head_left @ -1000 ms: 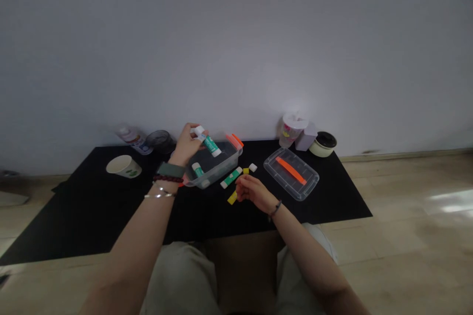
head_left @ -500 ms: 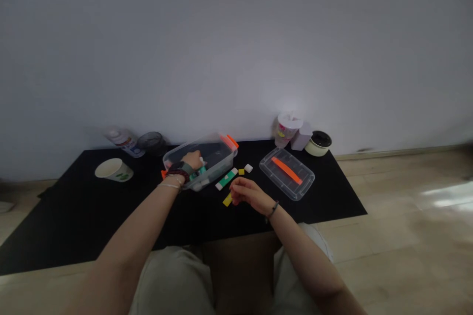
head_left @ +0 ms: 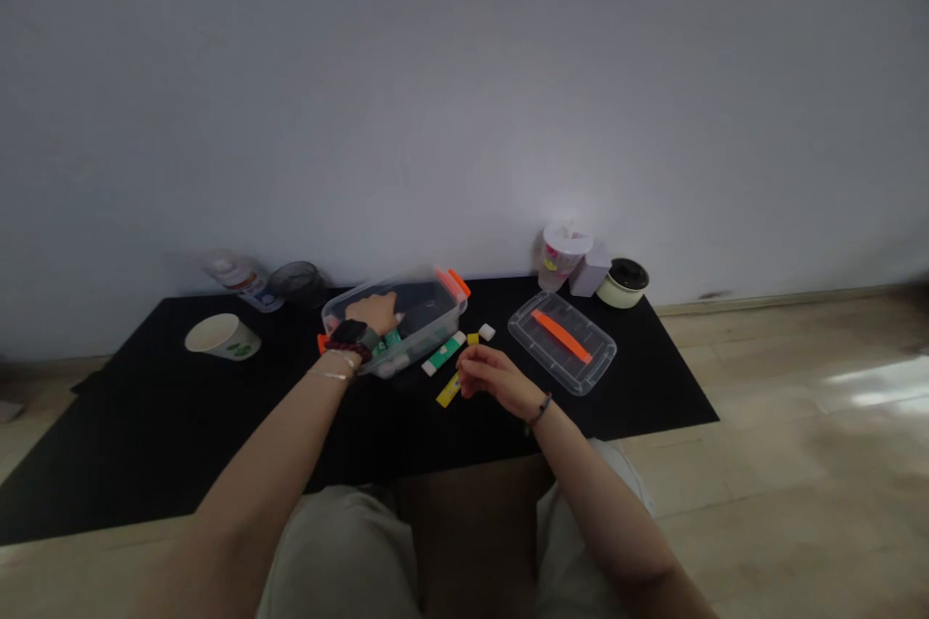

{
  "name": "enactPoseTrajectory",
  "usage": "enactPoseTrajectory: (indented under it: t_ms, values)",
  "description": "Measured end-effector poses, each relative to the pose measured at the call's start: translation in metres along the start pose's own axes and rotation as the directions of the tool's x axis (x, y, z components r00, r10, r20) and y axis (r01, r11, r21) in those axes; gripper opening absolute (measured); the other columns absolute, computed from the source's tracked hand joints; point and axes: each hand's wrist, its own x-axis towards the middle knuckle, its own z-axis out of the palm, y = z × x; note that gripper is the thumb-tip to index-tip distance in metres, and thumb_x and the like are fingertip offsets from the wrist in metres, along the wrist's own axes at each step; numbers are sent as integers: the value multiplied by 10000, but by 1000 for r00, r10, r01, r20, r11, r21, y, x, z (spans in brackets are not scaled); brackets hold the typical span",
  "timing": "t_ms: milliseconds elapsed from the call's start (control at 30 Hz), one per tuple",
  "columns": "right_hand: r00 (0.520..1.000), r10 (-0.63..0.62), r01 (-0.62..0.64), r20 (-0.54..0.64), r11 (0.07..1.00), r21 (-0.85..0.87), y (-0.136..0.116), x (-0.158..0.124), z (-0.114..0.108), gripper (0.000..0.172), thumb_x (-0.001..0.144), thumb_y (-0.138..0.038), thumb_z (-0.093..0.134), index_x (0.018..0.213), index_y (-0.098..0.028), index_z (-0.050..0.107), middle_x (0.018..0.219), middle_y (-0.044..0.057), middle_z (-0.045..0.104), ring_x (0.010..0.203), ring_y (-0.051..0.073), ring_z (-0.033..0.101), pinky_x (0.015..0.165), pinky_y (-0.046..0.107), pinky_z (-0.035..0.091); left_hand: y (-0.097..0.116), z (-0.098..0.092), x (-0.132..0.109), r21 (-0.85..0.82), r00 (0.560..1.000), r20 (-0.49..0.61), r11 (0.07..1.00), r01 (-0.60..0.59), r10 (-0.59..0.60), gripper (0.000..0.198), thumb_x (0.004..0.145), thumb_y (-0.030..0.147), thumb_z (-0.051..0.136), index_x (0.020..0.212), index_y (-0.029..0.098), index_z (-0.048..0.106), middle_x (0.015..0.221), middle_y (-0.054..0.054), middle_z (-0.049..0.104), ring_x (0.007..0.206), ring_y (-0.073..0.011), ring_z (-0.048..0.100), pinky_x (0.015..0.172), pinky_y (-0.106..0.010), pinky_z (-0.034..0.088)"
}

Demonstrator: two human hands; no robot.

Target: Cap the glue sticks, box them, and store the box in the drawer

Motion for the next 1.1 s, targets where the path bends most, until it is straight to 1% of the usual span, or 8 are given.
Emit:
enactPoseTrajectory:
  t_ms: [167,267,433,500,600,733,900,1100]
  values:
    - [988,-51,55,-143,998,25,-6,1,-12,414,731,-537,776,803,-177,586,675,-34,584,589,90,549,607,251,451,41,2,-63,129,889,-355,957,-260,289,344,971,301,406,1220,189,616,1169,-133,663,1106,-291,613,918,-387,488]
    - [981,-62,67,-186,998,18,-10,1,-19,411,728,-536,775,787,-183,573,686,-27,593,597,95,555,606,248,446,61,34,-96,111,857,-311,911,-397,412,303,958,223,424,1172,191,636,1142,-125,658,1097,-267,598,957,-377,472]
    - [952,-153,102,-264,975,-197,-17,4,-41,403,772,-578,691,824,-199,561,708,-13,588,617,120,548,629,276,461,66,89,-108,96,889,-167,905,-415,426,428,927,153,457,1348,179,523,1350,-139,577,1221,-284,542,991,-413,460]
    - [908,-267,80,-321,866,-493,-17,9,-53,324,833,-523,630,845,-206,564,722,-6,585,649,139,547,659,292,464,62,101,-104,120,907,-122,913,-390,403,485,914,129,457,1398,170,473,1393,-142,555,1265,-291,517,997,-421,456]
    - [846,-431,-99,-315,454,-886,-12,19,-67,161,904,-336,550,955,-195,609,846,39,617,798,186,577,741,313,462,56,108,-97,156,922,-80,918,-364,379,501,908,102,441,1404,169,464,1398,-144,558,1294,-289,498,1006,-421,447]
    - [916,-343,-203,-210,57,-977,3,34,-69,347,945,-216,480,1271,-189,594,1149,112,605,1054,224,571,851,308,465,55,110,-92,162,938,-53,930,-329,341,475,905,92,437,1373,159,487,1313,-150,606,1239,-292,529,962,-419,458]
    - [963,-217,-187,-158,-124,-974,22,43,-69,494,954,-193,459,1439,-282,503,1311,116,532,1180,250,509,925,326,458,57,107,-91,169,947,-30,935,-311,321,401,917,105,429,1302,147,530,1251,-150,618,1182,-296,540,913,-411,464]
    - [954,-211,-245,-211,-151,-958,25,44,-76,401,944,-215,491,1333,-237,584,1351,129,512,1225,270,468,944,356,464,60,103,-91,223,954,-12,931,-288,299,314,944,187,452,1232,146,570,1196,-149,617,1136,-296,545,870,-397,465]
